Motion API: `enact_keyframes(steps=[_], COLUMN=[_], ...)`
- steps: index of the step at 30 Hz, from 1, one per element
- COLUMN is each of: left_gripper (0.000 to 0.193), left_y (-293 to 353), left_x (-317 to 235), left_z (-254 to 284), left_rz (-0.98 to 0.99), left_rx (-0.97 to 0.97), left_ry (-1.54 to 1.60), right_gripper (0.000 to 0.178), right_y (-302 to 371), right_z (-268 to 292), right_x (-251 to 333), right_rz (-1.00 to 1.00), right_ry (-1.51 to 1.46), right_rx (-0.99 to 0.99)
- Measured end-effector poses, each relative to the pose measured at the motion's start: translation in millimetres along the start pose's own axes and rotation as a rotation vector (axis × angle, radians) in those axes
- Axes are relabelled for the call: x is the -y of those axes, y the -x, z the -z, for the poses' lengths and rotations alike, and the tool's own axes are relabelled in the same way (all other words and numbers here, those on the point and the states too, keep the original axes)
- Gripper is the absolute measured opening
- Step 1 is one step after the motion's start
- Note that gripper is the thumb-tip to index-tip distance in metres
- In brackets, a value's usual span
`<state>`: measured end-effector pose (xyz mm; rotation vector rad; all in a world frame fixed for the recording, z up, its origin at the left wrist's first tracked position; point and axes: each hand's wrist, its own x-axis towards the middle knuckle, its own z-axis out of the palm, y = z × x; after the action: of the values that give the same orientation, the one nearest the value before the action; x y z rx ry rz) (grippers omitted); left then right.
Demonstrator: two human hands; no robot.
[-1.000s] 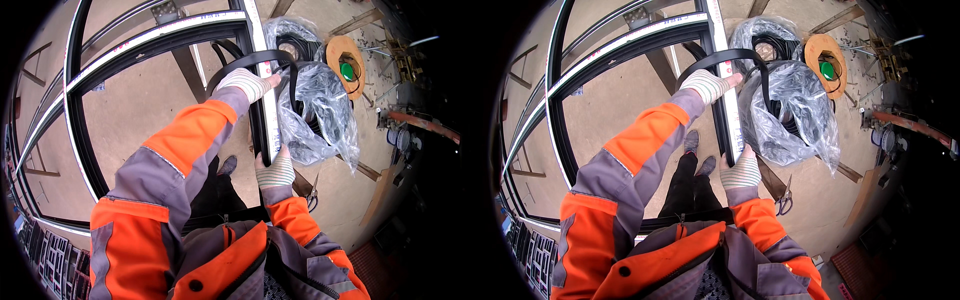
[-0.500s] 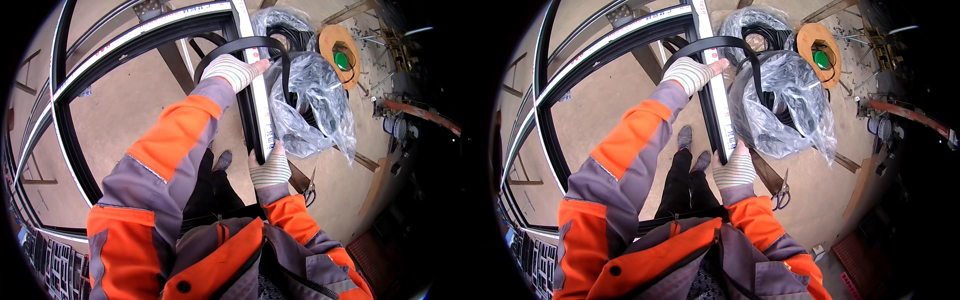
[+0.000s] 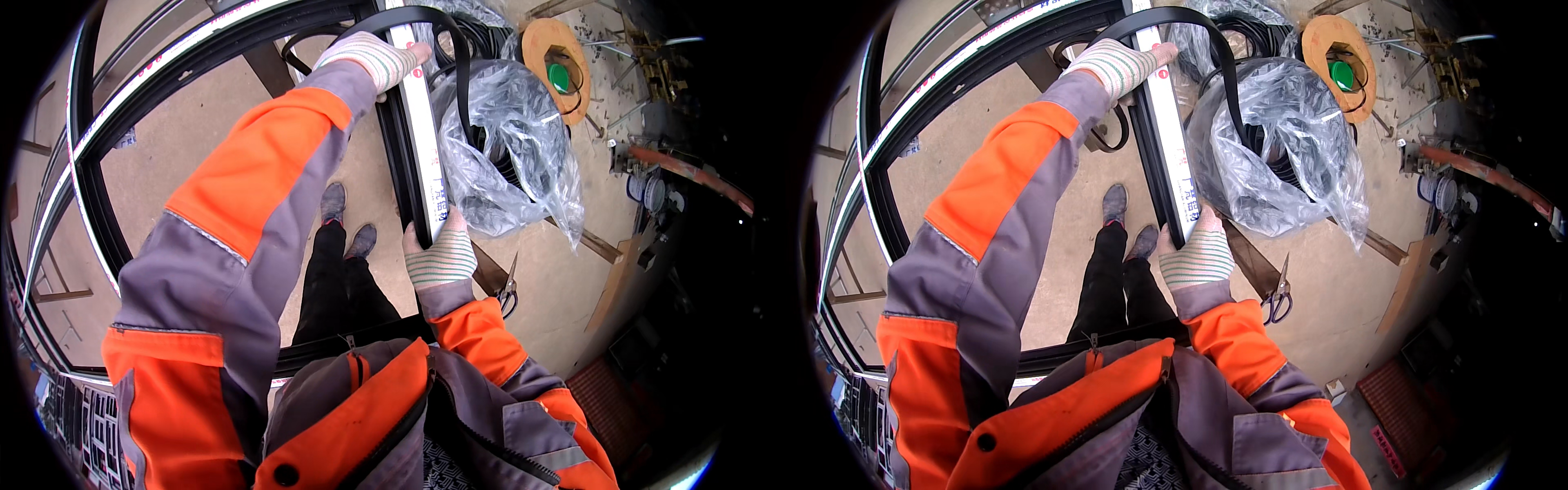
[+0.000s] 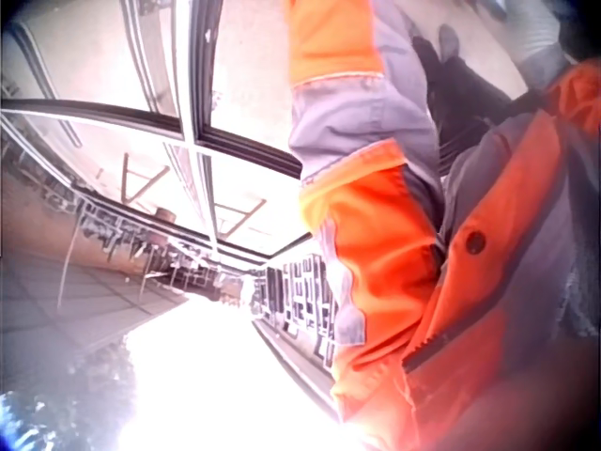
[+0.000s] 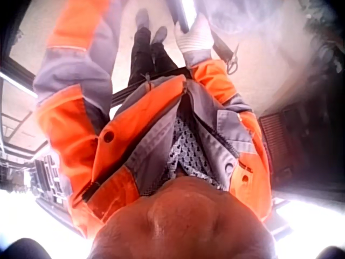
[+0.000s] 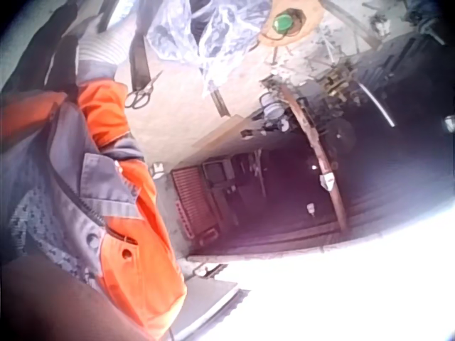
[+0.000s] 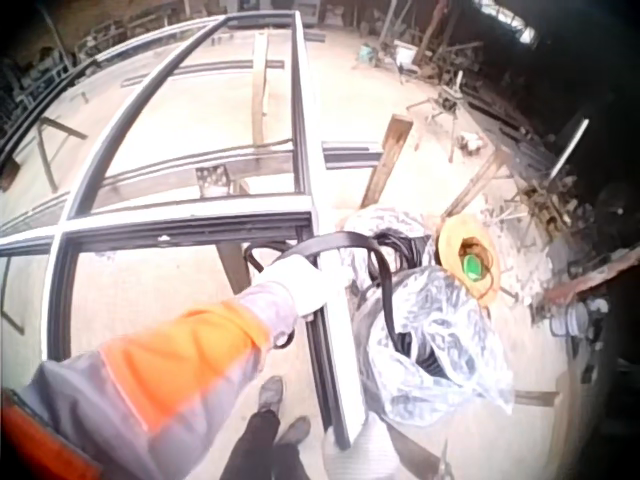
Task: The person measures and cuts a black rubber seal strip using shears, then presses the strip into the groove of a white window frame. The person works on multiple sections of the frame, ensuring the seal fits snugly along the edges.
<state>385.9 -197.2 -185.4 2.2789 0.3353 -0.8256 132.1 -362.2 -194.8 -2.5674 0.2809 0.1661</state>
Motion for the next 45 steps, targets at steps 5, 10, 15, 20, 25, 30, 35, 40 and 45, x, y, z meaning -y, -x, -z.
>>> enact_keyframes(steps=[5, 10, 15, 20, 25, 30, 35, 40, 45], left_gripper=[0.084, 0.082, 0.078, 0.075, 0.078, 0.081, 0.079, 0.077, 0.075], left_y=[-1, 4, 24, 24, 17, 31, 34, 37, 36], left_x=[3, 3, -10, -7, -6, -4, -3, -1, 1], left_z=[-4, -6, 0, -4, -10, -5, -10, -11, -10], left_rz=[-0.009, 0.008, 0.014, 0.061, 0.057, 0.030, 0.017, 0.033, 0.014], left_rx=[-0.020, -0.084, -0.078, -0.099, -0.079, -0.004, 0.029, 0.003, 0.055], left_ry=[0.054, -0.002, -0.037, 0.036, 0.060, 0.021, -0.050, -0.037, 0.008], right_gripper=[0.053, 0.054, 0.058, 0.059, 0.059, 0.057, 0.054, 0.052, 0.055], right_y=[2, 3, 1, 4, 4, 3, 1, 2, 0], right_z=[-5, -12, -8, -8, -7, -8, -5, -10, -3], right_x=[-4, -10, -6, -6, -10, -9, -6, -5, 2], right_rz=[0.027, 0.060, 0.049, 0.044, 0.048, 0.047, -0.004, -0.018, -0.021], right_ry=[0.017, 0.016, -0.018, 0.023, 0.032, 0.035, 0.007, -0.038, -0.078], right_rx=[-0.037, -0.052, -0.028, -0.059, -0.065, -0.042, -0.003, -0.060, -0.030])
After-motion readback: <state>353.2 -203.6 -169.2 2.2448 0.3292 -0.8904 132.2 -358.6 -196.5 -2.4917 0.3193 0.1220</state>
